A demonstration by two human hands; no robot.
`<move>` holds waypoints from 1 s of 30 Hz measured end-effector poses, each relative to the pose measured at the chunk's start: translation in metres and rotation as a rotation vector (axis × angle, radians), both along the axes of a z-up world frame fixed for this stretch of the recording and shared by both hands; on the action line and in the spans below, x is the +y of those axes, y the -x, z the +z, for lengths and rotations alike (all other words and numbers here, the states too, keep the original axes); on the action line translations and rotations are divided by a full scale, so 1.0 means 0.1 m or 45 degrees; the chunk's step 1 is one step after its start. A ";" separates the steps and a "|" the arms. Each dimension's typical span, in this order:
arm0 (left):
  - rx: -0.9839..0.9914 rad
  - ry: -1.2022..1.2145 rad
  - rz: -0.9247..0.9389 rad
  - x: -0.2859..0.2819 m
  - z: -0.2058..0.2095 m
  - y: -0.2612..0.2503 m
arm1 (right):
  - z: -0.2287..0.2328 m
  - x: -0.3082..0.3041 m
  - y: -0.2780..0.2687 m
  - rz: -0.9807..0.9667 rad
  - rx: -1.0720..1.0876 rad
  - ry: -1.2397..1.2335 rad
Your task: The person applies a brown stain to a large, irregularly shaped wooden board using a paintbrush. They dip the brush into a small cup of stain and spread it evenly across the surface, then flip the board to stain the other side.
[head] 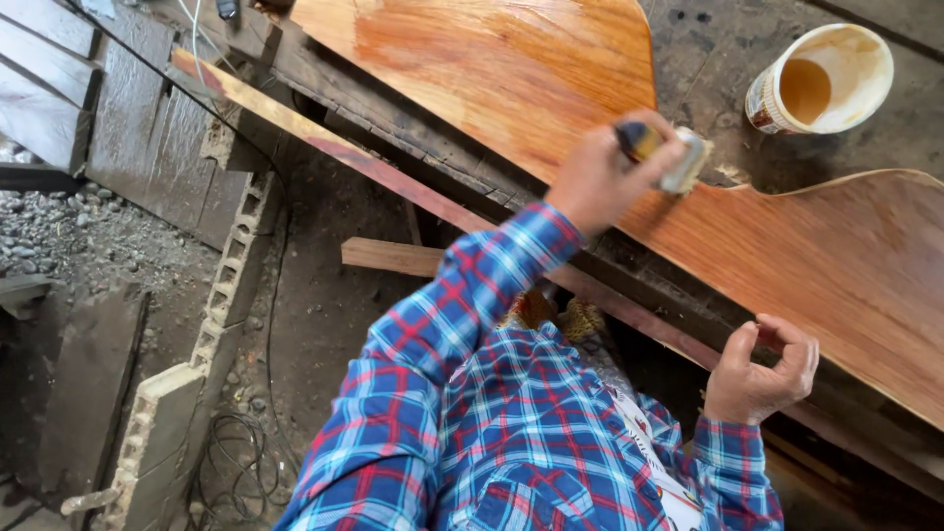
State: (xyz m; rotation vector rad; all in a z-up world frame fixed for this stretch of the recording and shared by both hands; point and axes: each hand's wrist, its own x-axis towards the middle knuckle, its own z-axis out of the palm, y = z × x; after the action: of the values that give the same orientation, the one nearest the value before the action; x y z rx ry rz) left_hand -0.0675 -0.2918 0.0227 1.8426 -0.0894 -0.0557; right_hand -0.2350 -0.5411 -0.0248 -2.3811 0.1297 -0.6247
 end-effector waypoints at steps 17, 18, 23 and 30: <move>-0.562 -1.074 0.707 1.70 -0.28 0.25 | -0.21 -0.46 0.24 0.276 0.019 0.065; -0.597 -1.253 0.659 1.68 -0.27 0.30 | -0.26 -0.46 0.26 0.303 0.028 0.076; -0.476 -0.748 0.484 0.30 0.11 0.78 | -0.52 -0.48 0.34 0.428 -0.024 0.137; -0.272 -0.185 0.330 -0.05 0.21 1.03 | -0.57 -0.46 0.50 0.453 0.032 0.081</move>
State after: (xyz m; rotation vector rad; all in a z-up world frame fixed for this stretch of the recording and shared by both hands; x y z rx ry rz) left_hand -0.1703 -0.2969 0.0440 1.9861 0.0053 0.3241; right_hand -0.2853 -0.5875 -0.0823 -2.3915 -0.3020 -0.4341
